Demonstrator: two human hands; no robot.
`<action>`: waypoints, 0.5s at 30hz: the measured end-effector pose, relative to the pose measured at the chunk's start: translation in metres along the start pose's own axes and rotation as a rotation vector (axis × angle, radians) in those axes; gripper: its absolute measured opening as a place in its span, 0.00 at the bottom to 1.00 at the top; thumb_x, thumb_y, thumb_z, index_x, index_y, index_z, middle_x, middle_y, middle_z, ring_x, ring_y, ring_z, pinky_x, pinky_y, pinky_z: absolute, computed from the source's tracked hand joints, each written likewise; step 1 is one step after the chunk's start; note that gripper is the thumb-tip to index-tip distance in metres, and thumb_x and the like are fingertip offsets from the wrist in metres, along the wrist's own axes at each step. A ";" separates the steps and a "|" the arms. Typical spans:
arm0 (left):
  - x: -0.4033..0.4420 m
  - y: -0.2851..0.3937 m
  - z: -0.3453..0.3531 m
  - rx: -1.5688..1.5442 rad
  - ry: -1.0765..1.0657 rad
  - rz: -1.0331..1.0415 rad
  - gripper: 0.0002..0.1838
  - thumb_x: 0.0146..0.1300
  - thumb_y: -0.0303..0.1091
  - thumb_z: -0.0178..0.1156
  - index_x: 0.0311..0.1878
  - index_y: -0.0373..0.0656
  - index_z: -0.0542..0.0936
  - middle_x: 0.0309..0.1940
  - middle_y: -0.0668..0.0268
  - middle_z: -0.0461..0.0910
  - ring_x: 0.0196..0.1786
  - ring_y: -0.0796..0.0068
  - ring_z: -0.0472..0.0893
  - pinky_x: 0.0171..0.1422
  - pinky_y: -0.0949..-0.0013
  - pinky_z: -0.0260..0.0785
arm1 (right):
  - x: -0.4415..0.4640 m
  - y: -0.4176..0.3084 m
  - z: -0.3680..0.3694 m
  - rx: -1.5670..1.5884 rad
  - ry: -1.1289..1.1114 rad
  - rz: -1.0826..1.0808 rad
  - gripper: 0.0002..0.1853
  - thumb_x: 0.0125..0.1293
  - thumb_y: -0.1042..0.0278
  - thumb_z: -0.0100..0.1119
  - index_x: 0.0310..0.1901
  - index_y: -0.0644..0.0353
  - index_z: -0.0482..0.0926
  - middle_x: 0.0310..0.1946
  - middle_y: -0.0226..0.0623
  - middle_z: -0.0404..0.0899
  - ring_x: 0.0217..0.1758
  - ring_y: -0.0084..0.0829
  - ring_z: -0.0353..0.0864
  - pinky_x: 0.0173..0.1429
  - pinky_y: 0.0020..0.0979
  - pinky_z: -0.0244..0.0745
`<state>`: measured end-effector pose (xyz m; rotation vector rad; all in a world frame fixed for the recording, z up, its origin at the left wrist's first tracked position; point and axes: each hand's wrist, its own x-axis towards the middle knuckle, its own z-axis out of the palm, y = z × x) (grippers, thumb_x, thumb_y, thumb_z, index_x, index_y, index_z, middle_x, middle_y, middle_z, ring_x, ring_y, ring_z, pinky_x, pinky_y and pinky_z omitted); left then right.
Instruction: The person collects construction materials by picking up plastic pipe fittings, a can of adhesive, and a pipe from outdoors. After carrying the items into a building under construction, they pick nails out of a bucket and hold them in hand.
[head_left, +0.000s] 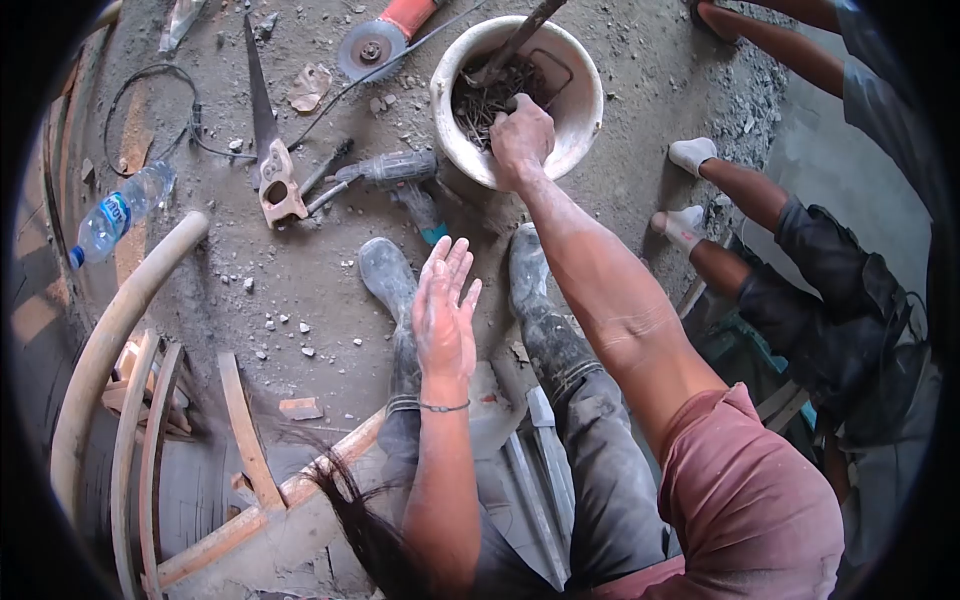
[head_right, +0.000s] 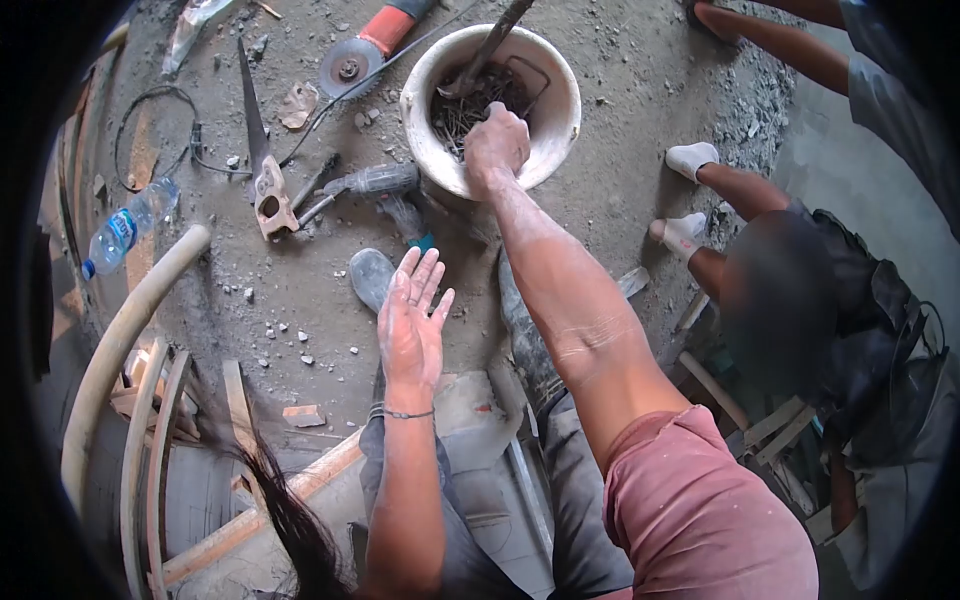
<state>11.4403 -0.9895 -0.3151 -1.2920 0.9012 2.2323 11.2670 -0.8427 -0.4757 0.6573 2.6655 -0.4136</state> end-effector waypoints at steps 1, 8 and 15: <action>0.000 0.001 -0.001 0.001 0.001 0.001 0.36 0.81 0.55 0.52 0.81 0.41 0.62 0.78 0.56 0.68 0.80 0.61 0.65 0.82 0.49 0.55 | -0.004 -0.003 -0.002 0.037 -0.011 0.066 0.14 0.62 0.68 0.64 0.49 0.57 0.87 0.44 0.49 0.89 0.54 0.48 0.88 0.61 0.46 0.81; 0.002 -0.001 -0.003 -0.027 0.005 0.001 0.36 0.82 0.55 0.50 0.81 0.41 0.62 0.78 0.55 0.68 0.81 0.60 0.65 0.82 0.49 0.54 | -0.028 0.019 -0.037 0.360 -0.145 0.157 0.14 0.65 0.61 0.68 0.45 0.61 0.89 0.36 0.49 0.91 0.44 0.41 0.92 0.54 0.40 0.85; 0.004 0.001 0.001 -0.011 0.014 -0.021 0.37 0.81 0.57 0.51 0.81 0.41 0.63 0.78 0.55 0.68 0.81 0.60 0.65 0.82 0.49 0.54 | -0.043 0.058 -0.064 1.357 -0.671 0.530 0.12 0.84 0.65 0.45 0.52 0.62 0.78 0.45 0.51 0.90 0.31 0.27 0.87 0.37 0.26 0.84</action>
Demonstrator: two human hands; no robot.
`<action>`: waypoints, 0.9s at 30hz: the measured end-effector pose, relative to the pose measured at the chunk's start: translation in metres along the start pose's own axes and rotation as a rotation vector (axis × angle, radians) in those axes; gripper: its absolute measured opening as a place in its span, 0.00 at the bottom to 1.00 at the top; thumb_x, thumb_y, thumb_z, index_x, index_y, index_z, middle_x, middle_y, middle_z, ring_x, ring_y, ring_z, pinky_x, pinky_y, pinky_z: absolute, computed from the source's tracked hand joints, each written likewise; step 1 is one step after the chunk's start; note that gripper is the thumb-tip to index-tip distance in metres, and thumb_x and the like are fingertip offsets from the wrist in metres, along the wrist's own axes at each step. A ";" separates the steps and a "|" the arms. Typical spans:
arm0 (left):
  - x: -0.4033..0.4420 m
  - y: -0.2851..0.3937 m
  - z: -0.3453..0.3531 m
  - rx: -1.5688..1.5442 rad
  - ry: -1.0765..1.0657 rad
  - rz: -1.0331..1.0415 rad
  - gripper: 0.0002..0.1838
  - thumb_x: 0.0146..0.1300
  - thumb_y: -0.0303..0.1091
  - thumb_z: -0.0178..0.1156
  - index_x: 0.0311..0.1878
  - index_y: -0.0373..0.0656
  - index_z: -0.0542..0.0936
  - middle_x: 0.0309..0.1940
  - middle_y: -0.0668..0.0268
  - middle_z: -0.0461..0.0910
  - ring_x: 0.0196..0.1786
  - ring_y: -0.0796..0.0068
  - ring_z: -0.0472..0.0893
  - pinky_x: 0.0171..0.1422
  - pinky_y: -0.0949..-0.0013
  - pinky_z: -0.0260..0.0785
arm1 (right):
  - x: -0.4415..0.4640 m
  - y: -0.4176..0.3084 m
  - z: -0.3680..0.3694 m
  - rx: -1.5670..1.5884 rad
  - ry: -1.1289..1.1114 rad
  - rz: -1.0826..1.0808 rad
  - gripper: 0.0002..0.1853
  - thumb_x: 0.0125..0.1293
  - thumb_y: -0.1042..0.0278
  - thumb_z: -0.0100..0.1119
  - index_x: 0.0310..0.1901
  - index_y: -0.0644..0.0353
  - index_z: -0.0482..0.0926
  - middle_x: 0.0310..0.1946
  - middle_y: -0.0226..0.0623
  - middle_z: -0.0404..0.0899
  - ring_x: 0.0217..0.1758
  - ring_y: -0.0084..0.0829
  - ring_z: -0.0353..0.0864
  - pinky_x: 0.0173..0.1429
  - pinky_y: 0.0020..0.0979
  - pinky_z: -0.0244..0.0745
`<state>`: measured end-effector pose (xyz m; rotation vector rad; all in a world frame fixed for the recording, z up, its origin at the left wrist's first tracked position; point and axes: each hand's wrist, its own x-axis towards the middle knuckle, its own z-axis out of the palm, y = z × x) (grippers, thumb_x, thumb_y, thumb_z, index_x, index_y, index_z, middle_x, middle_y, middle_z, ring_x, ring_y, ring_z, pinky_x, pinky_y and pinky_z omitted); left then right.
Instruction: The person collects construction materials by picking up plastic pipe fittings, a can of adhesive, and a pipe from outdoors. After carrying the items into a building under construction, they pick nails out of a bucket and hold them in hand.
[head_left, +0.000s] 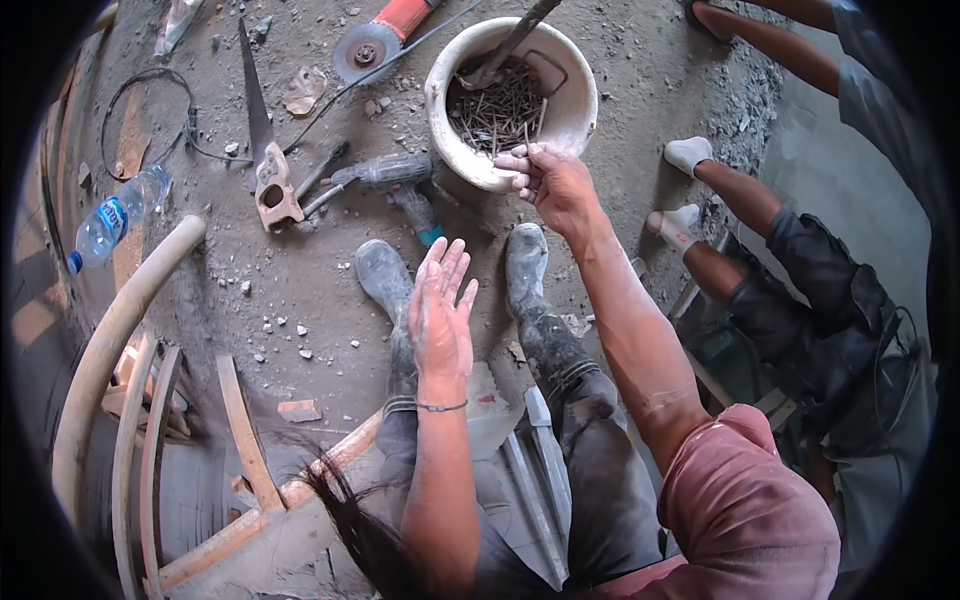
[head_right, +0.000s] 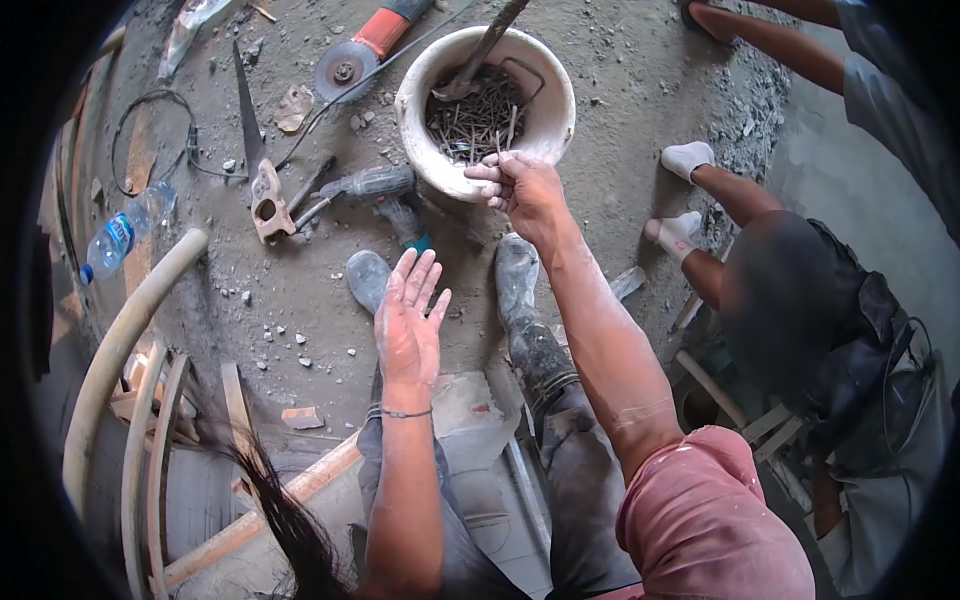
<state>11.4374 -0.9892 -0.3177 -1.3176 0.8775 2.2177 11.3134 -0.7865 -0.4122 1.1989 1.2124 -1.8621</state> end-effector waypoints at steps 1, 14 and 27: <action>0.000 0.000 0.000 0.002 -0.002 -0.001 0.37 0.81 0.57 0.51 0.81 0.41 0.63 0.78 0.55 0.68 0.81 0.60 0.65 0.82 0.49 0.54 | 0.001 0.002 -0.005 0.002 0.001 -0.002 0.12 0.84 0.65 0.45 0.52 0.62 0.78 0.45 0.51 0.90 0.31 0.27 0.87 0.37 0.26 0.84; 0.000 -0.003 0.004 0.002 -0.015 -0.008 0.37 0.79 0.57 0.53 0.80 0.41 0.64 0.78 0.56 0.68 0.80 0.61 0.66 0.82 0.50 0.54 | -0.008 0.014 -0.007 0.227 -0.286 -0.040 0.15 0.84 0.61 0.49 0.56 0.64 0.78 0.49 0.53 0.88 0.39 0.30 0.88 0.42 0.29 0.84; 0.000 -0.007 0.006 0.011 -0.019 -0.007 0.37 0.80 0.56 0.53 0.81 0.40 0.63 0.78 0.55 0.68 0.81 0.59 0.65 0.83 0.49 0.54 | -0.006 0.016 0.013 -0.919 0.307 -0.540 0.15 0.69 0.64 0.67 0.53 0.64 0.87 0.34 0.51 0.90 0.39 0.43 0.92 0.50 0.41 0.84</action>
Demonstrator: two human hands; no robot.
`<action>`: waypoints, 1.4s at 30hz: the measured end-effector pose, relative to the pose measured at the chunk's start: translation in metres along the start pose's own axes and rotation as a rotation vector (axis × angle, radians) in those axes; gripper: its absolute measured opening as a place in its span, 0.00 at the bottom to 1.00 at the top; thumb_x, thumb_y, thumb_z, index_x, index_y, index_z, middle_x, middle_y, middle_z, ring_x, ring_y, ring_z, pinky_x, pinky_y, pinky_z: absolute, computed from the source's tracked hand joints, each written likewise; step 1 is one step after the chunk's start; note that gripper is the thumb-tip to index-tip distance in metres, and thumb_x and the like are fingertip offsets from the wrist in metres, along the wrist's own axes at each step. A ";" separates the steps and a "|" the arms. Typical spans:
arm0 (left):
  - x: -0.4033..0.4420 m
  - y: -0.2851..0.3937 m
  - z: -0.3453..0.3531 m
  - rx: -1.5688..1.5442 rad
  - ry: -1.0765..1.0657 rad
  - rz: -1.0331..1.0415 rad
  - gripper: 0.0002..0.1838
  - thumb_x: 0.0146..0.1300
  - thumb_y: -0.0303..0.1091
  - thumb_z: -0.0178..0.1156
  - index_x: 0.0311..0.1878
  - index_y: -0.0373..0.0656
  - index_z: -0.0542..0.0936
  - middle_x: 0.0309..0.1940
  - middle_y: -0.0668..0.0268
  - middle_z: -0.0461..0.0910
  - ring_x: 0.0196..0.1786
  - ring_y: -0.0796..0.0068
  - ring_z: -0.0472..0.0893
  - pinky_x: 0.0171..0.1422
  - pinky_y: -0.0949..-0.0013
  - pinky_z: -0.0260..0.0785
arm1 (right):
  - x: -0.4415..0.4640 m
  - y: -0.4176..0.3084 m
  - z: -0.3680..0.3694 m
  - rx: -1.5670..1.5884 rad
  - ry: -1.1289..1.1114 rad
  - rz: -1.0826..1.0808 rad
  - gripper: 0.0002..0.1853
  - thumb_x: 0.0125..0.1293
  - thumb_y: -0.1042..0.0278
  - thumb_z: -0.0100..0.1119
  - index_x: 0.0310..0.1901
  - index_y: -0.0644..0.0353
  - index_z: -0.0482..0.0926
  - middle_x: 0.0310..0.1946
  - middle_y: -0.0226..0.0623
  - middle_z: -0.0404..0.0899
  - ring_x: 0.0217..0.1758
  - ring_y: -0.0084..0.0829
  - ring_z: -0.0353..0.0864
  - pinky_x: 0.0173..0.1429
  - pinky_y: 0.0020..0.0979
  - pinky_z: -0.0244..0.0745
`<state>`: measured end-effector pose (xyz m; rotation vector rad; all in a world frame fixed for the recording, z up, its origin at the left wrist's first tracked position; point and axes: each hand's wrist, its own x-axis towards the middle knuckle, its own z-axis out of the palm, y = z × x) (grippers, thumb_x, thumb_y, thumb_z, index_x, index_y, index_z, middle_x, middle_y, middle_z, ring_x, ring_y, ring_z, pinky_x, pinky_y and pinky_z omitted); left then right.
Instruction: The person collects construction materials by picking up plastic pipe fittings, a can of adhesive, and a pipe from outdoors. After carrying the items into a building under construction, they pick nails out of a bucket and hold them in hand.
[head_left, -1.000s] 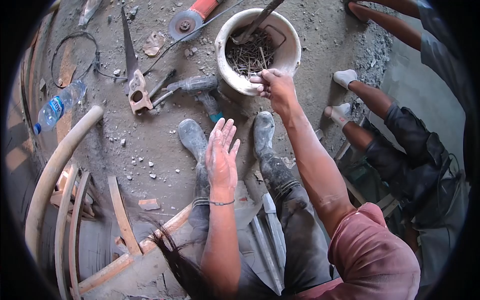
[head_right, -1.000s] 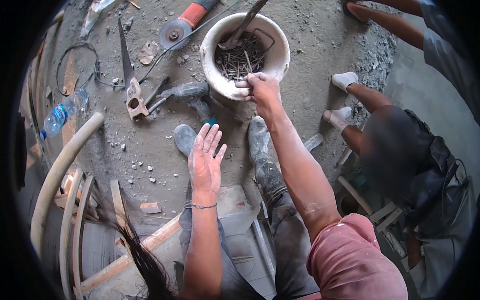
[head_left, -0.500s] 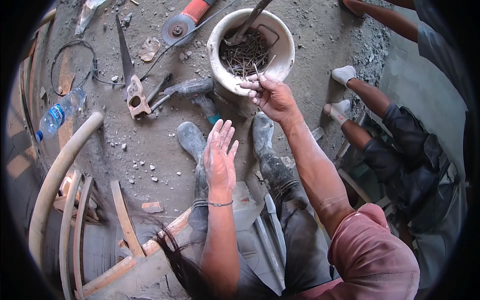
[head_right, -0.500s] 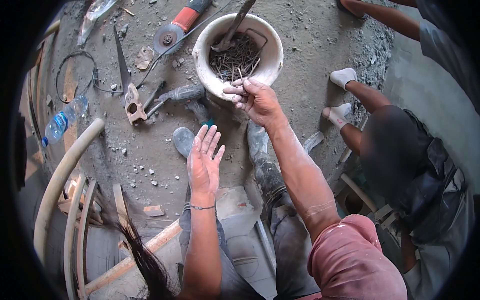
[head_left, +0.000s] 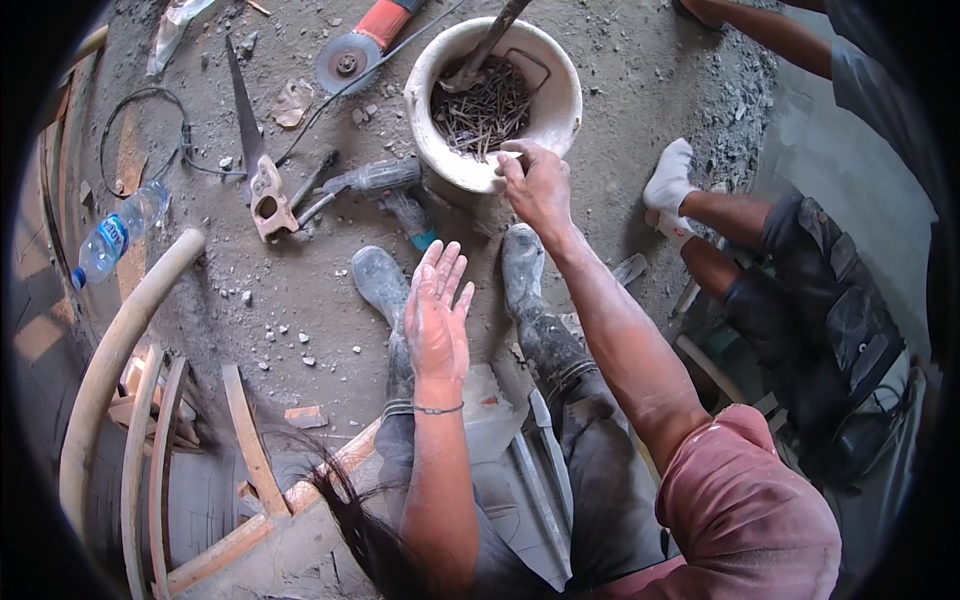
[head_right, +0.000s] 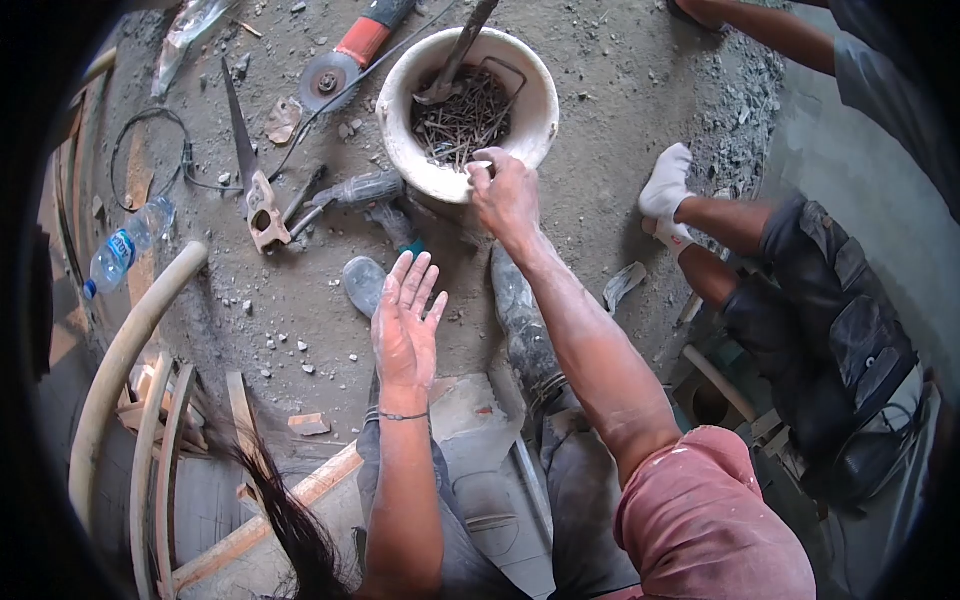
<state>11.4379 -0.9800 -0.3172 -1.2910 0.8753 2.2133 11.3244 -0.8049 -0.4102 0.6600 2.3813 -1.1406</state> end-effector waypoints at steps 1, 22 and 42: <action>0.000 0.000 0.000 -0.001 -0.002 0.002 0.37 0.80 0.56 0.53 0.81 0.40 0.63 0.78 0.55 0.68 0.81 0.59 0.65 0.83 0.49 0.54 | 0.009 0.002 -0.001 -0.071 0.076 -0.033 0.13 0.69 0.66 0.66 0.49 0.64 0.88 0.35 0.51 0.89 0.40 0.45 0.92 0.50 0.42 0.84; 0.002 0.010 -0.002 -0.053 0.004 0.005 0.38 0.80 0.58 0.52 0.80 0.41 0.63 0.78 0.55 0.67 0.81 0.59 0.65 0.83 0.49 0.54 | 0.109 -0.034 0.032 -0.536 0.256 0.435 0.11 0.68 0.65 0.65 0.44 0.61 0.91 0.45 0.48 0.91 0.53 0.45 0.92 0.58 0.43 0.86; 0.001 0.003 -0.003 -0.096 -0.014 -0.006 0.38 0.80 0.59 0.51 0.81 0.42 0.63 0.78 0.56 0.68 0.81 0.61 0.64 0.84 0.50 0.53 | 0.009 0.012 -0.040 0.906 -0.055 0.606 0.06 0.71 0.68 0.69 0.37 0.59 0.85 0.27 0.26 0.80 0.27 0.19 0.75 0.30 0.26 0.69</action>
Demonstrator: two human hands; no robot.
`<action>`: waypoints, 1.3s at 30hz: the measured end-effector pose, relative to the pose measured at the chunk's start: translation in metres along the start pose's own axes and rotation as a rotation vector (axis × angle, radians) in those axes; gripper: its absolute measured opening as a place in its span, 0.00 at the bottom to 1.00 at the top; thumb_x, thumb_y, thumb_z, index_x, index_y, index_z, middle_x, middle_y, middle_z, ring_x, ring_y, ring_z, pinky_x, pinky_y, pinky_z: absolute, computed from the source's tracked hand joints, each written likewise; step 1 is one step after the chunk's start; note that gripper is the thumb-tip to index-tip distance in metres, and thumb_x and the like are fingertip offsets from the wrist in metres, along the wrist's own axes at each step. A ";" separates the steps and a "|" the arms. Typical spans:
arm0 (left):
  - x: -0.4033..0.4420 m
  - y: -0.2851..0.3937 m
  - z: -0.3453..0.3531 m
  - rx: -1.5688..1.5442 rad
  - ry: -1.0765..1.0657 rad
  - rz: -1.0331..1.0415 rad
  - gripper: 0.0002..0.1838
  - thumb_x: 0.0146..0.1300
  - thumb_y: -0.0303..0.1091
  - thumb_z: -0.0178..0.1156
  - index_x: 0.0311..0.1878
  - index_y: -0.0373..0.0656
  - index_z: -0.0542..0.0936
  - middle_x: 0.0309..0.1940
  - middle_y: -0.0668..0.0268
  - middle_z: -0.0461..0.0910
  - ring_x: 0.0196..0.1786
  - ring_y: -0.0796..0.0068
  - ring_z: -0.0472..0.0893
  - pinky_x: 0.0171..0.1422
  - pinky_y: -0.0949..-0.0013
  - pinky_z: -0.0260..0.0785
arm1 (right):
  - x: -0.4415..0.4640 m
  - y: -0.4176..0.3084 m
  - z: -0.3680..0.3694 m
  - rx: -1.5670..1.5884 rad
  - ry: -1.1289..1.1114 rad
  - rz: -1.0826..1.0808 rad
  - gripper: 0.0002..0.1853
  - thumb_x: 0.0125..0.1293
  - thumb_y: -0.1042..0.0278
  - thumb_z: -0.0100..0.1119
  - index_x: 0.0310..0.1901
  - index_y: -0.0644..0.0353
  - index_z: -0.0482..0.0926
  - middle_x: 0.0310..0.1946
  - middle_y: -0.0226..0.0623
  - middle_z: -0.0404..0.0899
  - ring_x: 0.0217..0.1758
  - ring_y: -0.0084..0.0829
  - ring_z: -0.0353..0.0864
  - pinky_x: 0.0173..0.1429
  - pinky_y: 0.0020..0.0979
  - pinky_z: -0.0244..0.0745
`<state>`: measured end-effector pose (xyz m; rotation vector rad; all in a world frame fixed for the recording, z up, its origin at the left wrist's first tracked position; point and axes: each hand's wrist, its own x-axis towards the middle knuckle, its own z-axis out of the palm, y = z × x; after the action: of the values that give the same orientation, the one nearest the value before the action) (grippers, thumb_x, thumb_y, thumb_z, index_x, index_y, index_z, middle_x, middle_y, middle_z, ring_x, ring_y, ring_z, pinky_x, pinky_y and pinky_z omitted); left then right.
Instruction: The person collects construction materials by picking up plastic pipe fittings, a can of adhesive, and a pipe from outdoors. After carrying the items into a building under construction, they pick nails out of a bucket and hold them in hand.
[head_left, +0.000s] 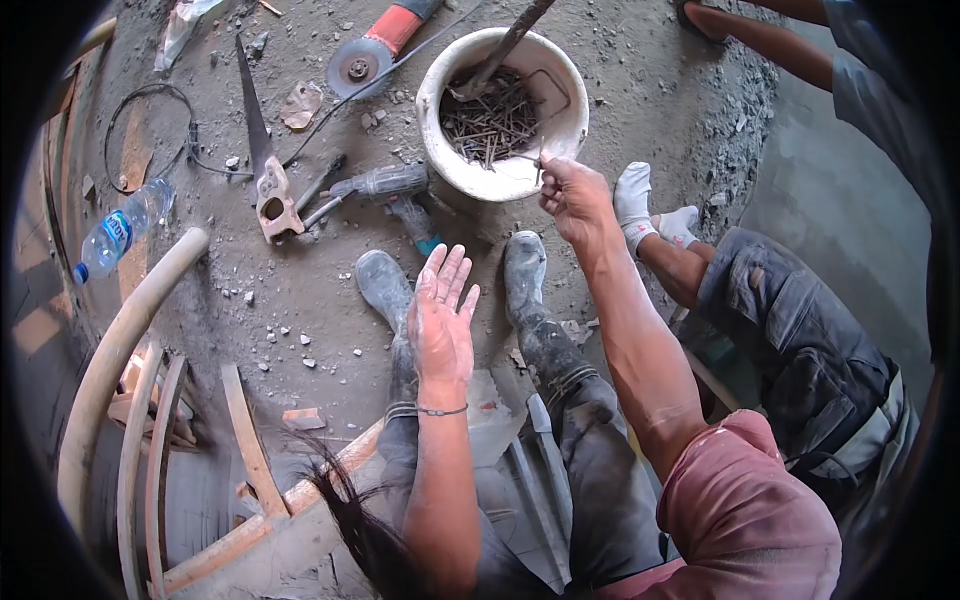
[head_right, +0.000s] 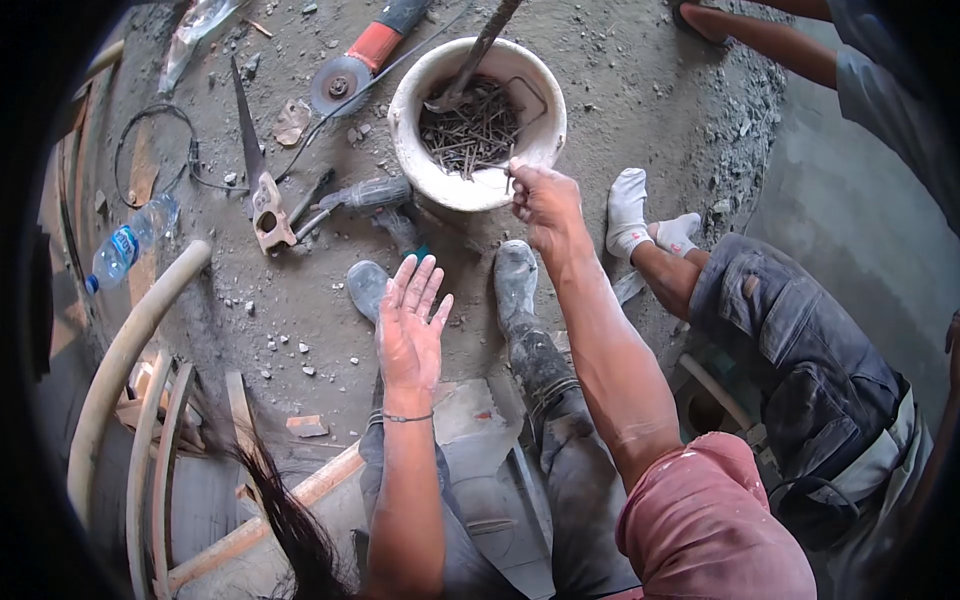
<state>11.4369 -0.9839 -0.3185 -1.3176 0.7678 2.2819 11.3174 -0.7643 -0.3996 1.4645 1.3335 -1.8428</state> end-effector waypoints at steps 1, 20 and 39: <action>0.000 -0.001 0.000 0.004 0.000 -0.001 0.38 0.80 0.59 0.51 0.81 0.42 0.63 0.78 0.56 0.68 0.81 0.61 0.64 0.84 0.50 0.53 | -0.004 0.005 -0.001 -0.020 0.016 0.020 0.05 0.71 0.67 0.70 0.41 0.57 0.84 0.31 0.27 0.82 0.35 0.20 0.79 0.36 0.29 0.75; 0.010 -0.006 -0.005 -0.066 0.159 0.215 0.20 0.86 0.44 0.45 0.56 0.33 0.73 0.67 0.39 0.77 0.70 0.48 0.78 0.79 0.50 0.70 | -0.097 0.040 0.045 -0.953 -0.362 -0.672 0.12 0.66 0.73 0.65 0.49 0.64 0.88 0.45 0.47 0.90 0.51 0.34 0.90 0.55 0.35 0.83; 0.007 0.004 0.000 -0.050 0.092 0.150 0.22 0.85 0.45 0.48 0.65 0.34 0.70 0.66 0.42 0.78 0.68 0.50 0.81 0.76 0.52 0.73 | -0.005 0.079 0.060 -1.287 0.075 -1.182 0.18 0.63 0.82 0.58 0.52 0.57 0.89 0.48 0.42 0.90 0.54 0.48 0.84 0.64 0.44 0.78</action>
<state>11.4311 -0.9866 -0.3231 -1.4414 0.8721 2.3841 11.3524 -0.8529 -0.4285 -0.0328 2.8931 -0.7478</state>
